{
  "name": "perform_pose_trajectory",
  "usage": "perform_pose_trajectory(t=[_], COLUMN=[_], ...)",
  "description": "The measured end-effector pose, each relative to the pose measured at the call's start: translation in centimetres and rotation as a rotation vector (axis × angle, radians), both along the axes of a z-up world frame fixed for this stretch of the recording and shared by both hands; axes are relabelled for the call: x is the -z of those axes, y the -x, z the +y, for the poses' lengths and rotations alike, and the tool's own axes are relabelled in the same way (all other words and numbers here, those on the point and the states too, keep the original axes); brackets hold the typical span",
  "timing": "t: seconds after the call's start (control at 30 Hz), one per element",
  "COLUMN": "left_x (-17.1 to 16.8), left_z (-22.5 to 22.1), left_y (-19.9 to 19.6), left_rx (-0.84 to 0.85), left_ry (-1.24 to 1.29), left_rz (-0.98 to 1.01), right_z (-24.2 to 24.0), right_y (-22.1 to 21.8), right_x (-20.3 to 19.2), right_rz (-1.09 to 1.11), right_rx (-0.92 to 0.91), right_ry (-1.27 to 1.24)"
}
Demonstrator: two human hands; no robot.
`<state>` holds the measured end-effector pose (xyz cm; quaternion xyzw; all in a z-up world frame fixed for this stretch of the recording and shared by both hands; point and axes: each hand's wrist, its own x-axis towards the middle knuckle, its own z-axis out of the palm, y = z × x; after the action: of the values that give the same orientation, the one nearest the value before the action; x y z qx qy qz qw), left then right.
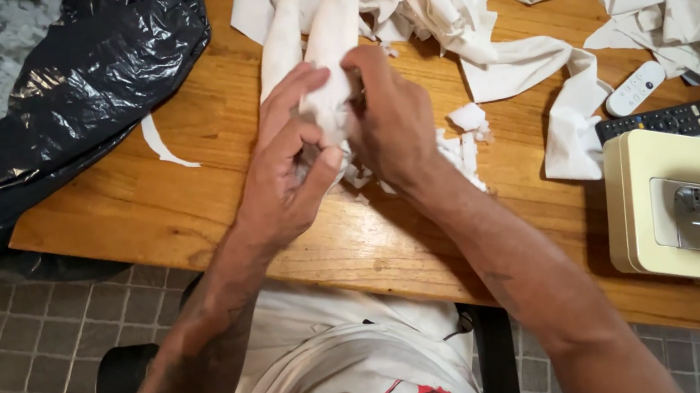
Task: Stuffing a horn-shaped fabric piece with synthetic fiber stuffing
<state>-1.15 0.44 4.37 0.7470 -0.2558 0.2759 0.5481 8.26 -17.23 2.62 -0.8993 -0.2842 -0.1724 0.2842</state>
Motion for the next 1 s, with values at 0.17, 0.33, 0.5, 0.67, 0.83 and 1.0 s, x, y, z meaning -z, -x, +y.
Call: perform_pose_trajectory(t=[0.17, 0.33, 0.5, 0.67, 0.83, 1.0], left_x=[-2.4, -6.3, -1.5, 3.1, -1.1, -2.0], left_z=[0.7, 0.5, -0.8, -0.4, 0.4, 2.0], left_y=[-0.4, -3.1, -6.0, -7.3, -4.7, -4.8], left_rx=[0.054, 0.008, 0.092, 0.114, 0.020, 0.053], left_ry=[0.287, 0.430, 0.877, 0.684, 0.737, 0.823], left_rz=[0.410, 0.921, 0.929, 0.687, 0.777, 0.975], right_z=[-2.0, -1.3, -1.0, 0.6, -0.2, -1.6], right_y=[1.5, 2.7, 2.6, 3.2, 4.0, 6.5], right_x=[-0.3, -2.2, -3.9, -4.9, -6.1, -7.7], right_rz=[-0.198, -0.227, -0.383, -0.442, 0.069, 0.294], right_rx=[-0.220, -0.338, -0.391, -0.227, -0.232, -0.291], right_ry=[-0.212, -0.253, -0.181, -0.132, -0.252, -0.414])
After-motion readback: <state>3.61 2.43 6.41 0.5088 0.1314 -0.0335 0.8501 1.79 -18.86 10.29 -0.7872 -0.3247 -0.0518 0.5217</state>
